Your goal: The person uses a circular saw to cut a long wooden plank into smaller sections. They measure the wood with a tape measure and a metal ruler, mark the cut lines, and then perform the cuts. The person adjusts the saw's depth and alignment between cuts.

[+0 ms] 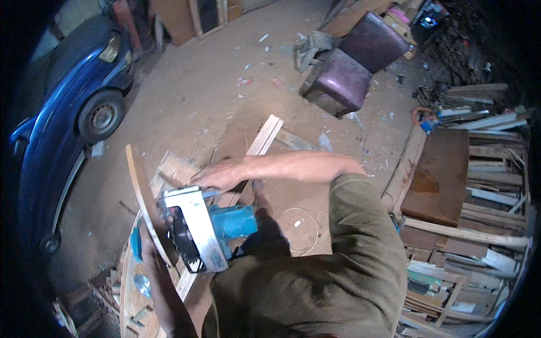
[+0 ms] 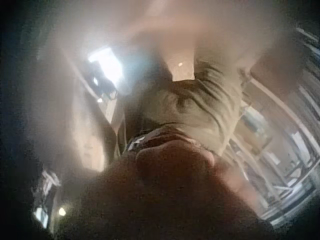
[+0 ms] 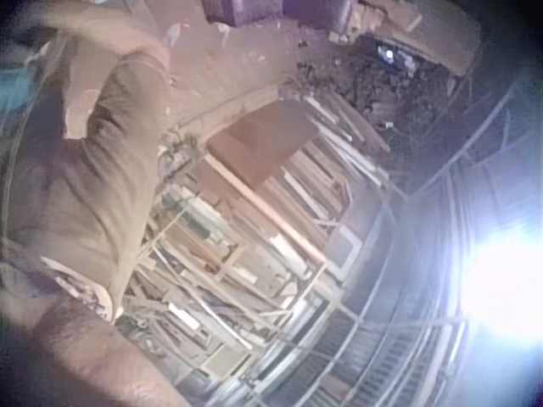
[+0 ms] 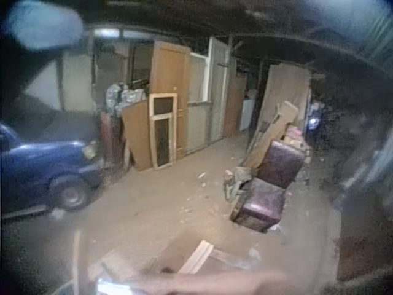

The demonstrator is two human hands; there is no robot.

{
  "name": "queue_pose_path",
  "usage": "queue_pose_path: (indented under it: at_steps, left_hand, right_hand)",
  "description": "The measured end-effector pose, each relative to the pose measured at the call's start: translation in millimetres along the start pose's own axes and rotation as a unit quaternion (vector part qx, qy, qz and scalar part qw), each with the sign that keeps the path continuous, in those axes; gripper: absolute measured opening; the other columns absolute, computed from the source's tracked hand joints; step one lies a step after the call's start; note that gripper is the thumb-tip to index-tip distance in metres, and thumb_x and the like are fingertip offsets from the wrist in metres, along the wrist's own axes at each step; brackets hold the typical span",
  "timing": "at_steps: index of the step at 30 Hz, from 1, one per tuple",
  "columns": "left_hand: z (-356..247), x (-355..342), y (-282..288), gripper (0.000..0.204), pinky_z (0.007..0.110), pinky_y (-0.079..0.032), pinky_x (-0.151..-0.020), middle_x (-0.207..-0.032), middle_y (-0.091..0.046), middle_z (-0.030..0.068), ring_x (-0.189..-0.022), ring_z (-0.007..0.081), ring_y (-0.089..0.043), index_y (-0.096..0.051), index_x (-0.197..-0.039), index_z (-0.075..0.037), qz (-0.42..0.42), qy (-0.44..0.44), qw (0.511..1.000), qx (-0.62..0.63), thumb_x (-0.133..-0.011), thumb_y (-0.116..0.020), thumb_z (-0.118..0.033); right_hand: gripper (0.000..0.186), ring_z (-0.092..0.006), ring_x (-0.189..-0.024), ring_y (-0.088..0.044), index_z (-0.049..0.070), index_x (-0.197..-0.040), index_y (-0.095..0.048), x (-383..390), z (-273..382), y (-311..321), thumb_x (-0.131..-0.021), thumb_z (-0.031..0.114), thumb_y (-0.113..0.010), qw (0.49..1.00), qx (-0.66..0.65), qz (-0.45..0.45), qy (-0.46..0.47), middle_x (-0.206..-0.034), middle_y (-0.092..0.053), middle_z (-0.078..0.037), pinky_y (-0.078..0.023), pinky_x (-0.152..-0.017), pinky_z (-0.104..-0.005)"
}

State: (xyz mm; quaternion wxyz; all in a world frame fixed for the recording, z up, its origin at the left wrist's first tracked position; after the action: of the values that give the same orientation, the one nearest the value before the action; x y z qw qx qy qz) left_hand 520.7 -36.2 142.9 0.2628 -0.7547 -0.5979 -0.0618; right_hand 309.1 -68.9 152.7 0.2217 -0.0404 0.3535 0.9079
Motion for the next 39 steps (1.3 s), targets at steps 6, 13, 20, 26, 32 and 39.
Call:
queue_pose_path:
  at_steps: [6, 13, 20, 26, 32, 39]
  left_hand:
    - [22, -1, 37, 0.036, 0.033, -0.055, -0.075, -0.106, -0.065, 0.0099, -0.089, 0.0209, -0.065, -0.055, -0.127, 0.0, -0.036, -0.005, 0.999, 0.013, -0.093, -0.062, -0.011]
    - [14, -3, 18, 0.034, 0.033, -0.053, -0.072, -0.093, -0.068, 0.0128, -0.081, 0.0224, -0.066, -0.057, -0.122, 0.001, -0.02, 0.024, 0.999, 0.038, -0.099, -0.056, -0.024]
    - [14, -3, 6, 0.039, 0.029, -0.052, -0.075, -0.109, -0.066, 0.0074, -0.094, 0.0183, -0.064, -0.058, -0.128, -0.003, -0.018, 0.049, 0.994, 0.097, -0.099, -0.062, -0.027]
    - [34, -1, 52, 0.041, 0.031, -0.057, -0.072, -0.101, -0.07, 0.014, -0.083, 0.0216, -0.07, -0.051, -0.137, 0.002, -0.075, 0.043, 0.996, 0.018, -0.102, -0.052, -0.019]
    - [14, 15, 18, 0.034, 0.029, -0.056, -0.065, -0.092, -0.068, 0.0109, -0.074, 0.0188, -0.068, -0.056, -0.128, -0.003, -0.116, 0.091, 0.979, 0.143, -0.106, -0.043, -0.026]
    - [46, 17, 60, 0.043, 0.027, -0.054, -0.065, -0.093, -0.061, -0.0025, -0.073, 0.0102, -0.059, -0.052, -0.137, -0.002, -0.106, 0.052, 0.986, 0.12, -0.104, -0.046, -0.029]
  right_hand:
    - [0.034, -0.04, -0.103, -0.058, -0.002, -0.116, -0.053, 1, 3, -2, -0.091, 0.019, -0.06, 0.997, 0.059, -0.021, 0.039, -0.106, -0.058, -0.02, -0.048, -0.091, -0.0485]
    - [0.031, -0.0408, -0.097, -0.059, -0.004, -0.1, -0.053, 8, 3, -7, -0.087, 0.021, -0.065, 0.984, 0.087, -0.114, 0.11, -0.096, -0.057, -0.021, -0.045, -0.089, -0.0496]
    - [0.037, -0.0368, -0.087, -0.059, -0.001, -0.091, -0.055, 17, -5, -9, -0.073, 0.023, -0.076, 0.975, 0.09, -0.195, 0.063, -0.09, -0.057, -0.017, -0.049, -0.077, -0.0468]
    - [0.029, -0.0344, -0.077, -0.059, 0.003, -0.082, -0.056, 20, 5, -12, -0.072, 0.022, -0.075, 0.946, 0.128, -0.296, 0.042, -0.078, -0.056, -0.012, -0.049, -0.071, -0.0437]
    - [0.03, -0.035, -0.074, -0.056, 0.003, -0.08, -0.053, 13, 0, -16, -0.071, 0.022, -0.074, 0.95, 0.074, -0.304, -0.006, -0.077, -0.053, -0.014, -0.048, -0.069, -0.0438]
    - [0.037, -0.0217, -0.085, -0.065, 0.002, -0.12, -0.065, 19, -24, -36, -0.086, 0.015, -0.073, 0.938, -0.183, -0.266, -0.13, -0.093, -0.067, -0.008, -0.054, -0.08, -0.0358]
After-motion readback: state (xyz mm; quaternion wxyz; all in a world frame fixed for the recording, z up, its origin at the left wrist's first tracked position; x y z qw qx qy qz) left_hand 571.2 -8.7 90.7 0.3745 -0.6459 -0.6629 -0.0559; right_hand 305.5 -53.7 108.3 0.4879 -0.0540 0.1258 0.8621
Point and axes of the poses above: each hand's wrist, its own x-axis away from the middle knuckle, its own y-axis out of the back of the hand, z = x × y, the point moved 8 cm from there along -x, towards the middle knuckle
